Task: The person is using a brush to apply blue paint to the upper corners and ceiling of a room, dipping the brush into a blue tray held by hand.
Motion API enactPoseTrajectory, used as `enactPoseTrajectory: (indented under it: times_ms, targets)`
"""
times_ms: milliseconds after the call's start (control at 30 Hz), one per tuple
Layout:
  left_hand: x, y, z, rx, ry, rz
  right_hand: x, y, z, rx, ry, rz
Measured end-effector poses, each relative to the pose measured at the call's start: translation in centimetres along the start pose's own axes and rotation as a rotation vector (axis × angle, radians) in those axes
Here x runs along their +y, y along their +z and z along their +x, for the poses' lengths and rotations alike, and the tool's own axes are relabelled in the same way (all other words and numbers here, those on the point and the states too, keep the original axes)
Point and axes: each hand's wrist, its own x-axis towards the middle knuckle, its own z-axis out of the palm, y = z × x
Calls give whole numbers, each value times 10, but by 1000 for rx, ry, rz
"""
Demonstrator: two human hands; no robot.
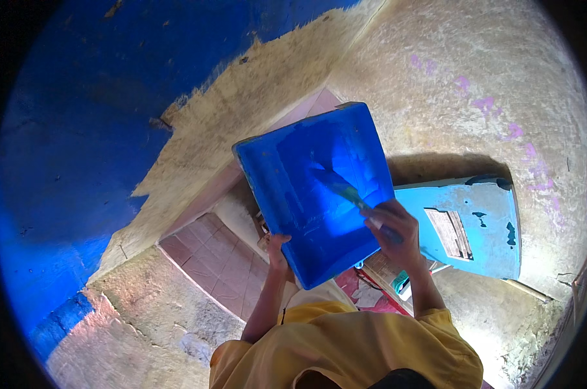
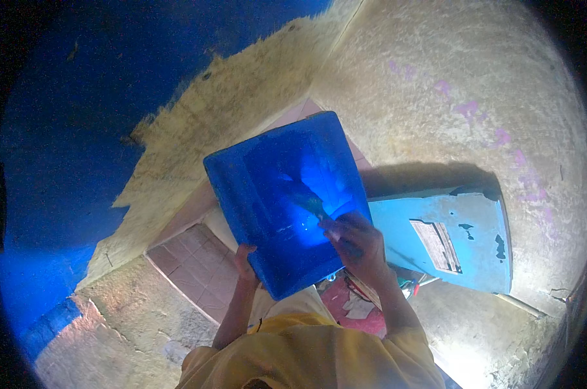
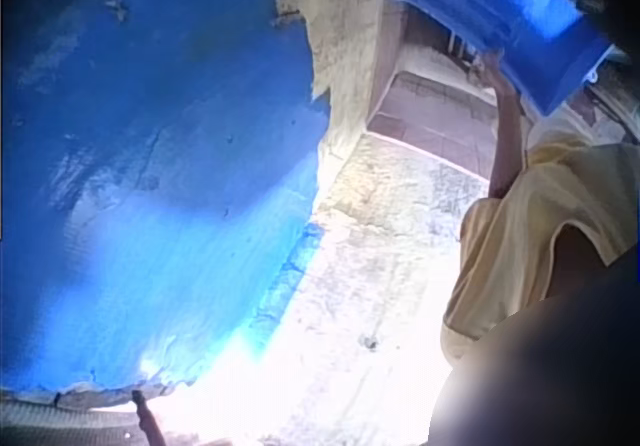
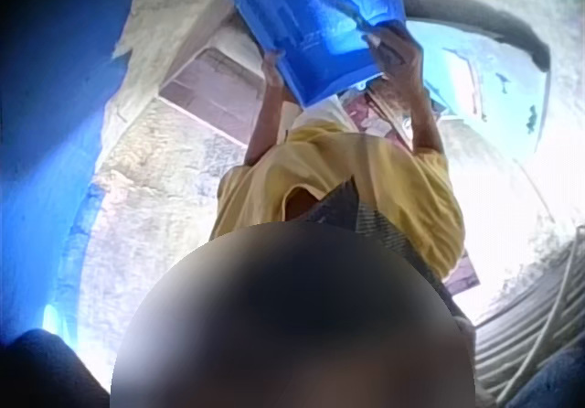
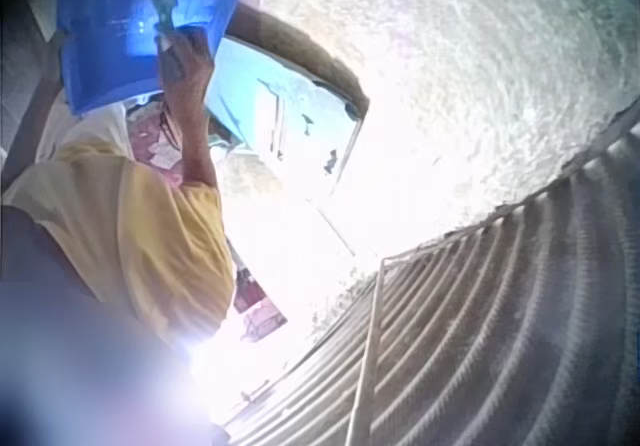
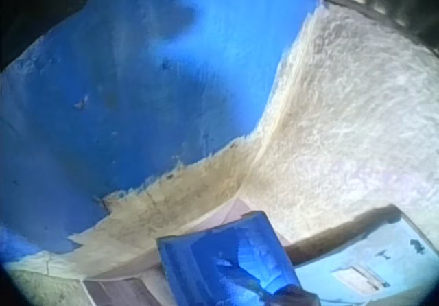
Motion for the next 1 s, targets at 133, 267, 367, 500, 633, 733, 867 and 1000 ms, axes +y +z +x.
enactPoseTrajectory:
  times_ms: [133,267,367,500,633,733,867,1000]
  targets:
    - [2,1,-4,92,29,131,28,12,14,335,486,642]
    - [7,-3,-6,212,-54,120,43,-3,9,366,596,252]
    - [8,-6,-2,-72,64,3,36,-33,9,462,418,468]
    - [14,-14,-4,66,20,18,22,-86,61,684,66,743]
    - [22,-31,-13,80,-6,-46,-5,-155,142,895,-217,298]
    - [27,-40,-15,106,-34,-99,-32,-195,209,1008,-489,-36]
    - [38,-37,-21,157,-27,-87,-57,-234,295,1144,-657,-134]
    - [45,-26,-28,144,18,-61,-63,-264,346,1171,-750,-26]
